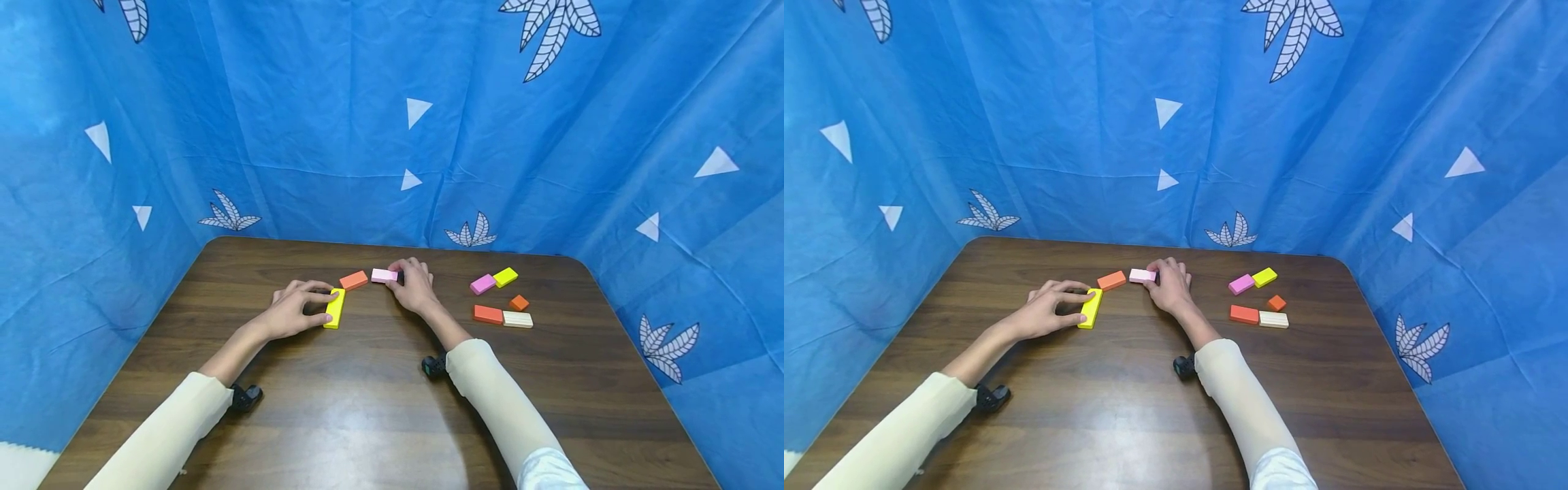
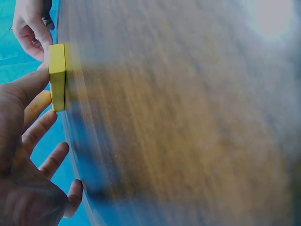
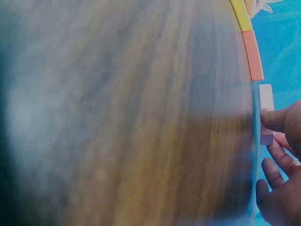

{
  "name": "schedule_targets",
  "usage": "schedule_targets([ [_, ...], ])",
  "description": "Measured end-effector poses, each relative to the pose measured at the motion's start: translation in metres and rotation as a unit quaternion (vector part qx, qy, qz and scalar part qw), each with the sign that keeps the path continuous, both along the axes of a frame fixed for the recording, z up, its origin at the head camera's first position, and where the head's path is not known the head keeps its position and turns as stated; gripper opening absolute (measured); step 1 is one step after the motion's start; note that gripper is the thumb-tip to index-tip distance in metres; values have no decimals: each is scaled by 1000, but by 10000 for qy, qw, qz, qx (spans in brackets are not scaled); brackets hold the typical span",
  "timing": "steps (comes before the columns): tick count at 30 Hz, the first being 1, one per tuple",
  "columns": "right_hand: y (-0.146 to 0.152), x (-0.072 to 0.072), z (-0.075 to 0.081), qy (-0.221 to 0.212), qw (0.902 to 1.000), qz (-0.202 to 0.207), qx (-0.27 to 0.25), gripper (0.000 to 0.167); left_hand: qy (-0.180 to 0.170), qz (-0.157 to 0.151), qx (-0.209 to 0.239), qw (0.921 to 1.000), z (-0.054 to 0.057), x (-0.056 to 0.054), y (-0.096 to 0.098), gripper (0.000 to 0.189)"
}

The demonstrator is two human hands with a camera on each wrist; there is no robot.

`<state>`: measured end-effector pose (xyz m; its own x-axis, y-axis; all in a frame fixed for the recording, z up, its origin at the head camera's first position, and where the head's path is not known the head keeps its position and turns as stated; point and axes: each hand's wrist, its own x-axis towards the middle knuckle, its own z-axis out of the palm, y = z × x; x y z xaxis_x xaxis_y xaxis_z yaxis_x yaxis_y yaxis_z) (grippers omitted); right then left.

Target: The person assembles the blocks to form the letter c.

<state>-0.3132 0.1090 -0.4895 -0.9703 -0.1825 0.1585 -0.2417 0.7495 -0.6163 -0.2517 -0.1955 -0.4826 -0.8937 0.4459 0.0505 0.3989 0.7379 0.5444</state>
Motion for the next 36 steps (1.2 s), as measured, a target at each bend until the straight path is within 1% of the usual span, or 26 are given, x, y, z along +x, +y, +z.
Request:
schedule_targets([
  [6,-3,-2,-1,-97,10000,-16,-4,28,-10,-15,5,10000,2,1,0,55],
  [15,-5,-4,-2,-114,9999,-116,-15,27,55,-19,-49,10000,3,0,0,54],
  [20,-8,-4,-2,-145,9998,-118,13,27,-10,12,-62,10000,2,0,0,55],
  [24,-10,-3,-2,-113,9998,-143,5,28,8,6,-36,10000,2,1,0,55],
  [36,-11,-6,-5,-132,9999,-60,17,28,-9,32,-29,10000,2,1,-1,54],
])
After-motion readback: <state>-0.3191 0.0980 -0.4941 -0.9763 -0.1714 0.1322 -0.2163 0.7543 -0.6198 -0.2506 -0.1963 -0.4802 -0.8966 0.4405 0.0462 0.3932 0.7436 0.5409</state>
